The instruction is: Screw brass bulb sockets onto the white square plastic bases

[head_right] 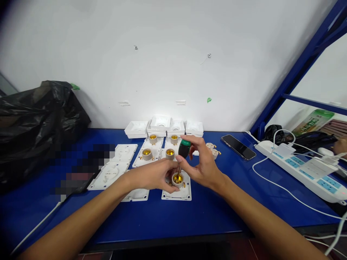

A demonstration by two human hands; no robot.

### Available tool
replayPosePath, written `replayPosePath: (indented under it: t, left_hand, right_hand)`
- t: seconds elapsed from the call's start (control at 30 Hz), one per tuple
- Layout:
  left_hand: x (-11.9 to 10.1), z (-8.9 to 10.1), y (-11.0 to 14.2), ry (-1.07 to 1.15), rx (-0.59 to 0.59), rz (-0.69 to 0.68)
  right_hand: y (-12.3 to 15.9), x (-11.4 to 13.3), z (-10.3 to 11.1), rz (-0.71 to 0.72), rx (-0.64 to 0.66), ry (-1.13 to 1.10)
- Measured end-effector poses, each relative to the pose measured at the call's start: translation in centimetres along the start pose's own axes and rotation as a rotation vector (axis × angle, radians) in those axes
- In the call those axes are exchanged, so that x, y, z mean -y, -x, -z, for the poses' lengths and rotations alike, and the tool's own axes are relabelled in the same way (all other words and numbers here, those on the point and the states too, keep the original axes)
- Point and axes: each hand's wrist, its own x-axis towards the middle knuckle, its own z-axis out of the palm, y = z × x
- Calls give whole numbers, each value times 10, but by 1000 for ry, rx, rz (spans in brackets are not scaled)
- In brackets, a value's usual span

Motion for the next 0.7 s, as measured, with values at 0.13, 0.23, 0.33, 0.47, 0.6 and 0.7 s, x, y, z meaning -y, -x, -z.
replayPosePath:
  t: [0.13,0.23,0.33,0.47,0.6,0.7]
  left_hand:
    - [-3,6,-6,-63,53,31]
    - [-3,10,-11,-83,87,39]
    - [0,11,-12,-45,92,0]
    - [6,8,-11,-20,57,-33]
    - [8,8,-11,11,54,-49]
    - [9,8,-11,18,62,-24]
  right_hand:
    - [-6,-6,-6,61,0,50]
    - [-4,-12,-14,68,-73,19]
    - [1,-14,-20,43,-120,-15]
    - [4,-9,-19,-39,-181,-76]
    - [6,-3,-12,-60,-155,-87]
    - [6,-3,-7,-40,-91,-103]
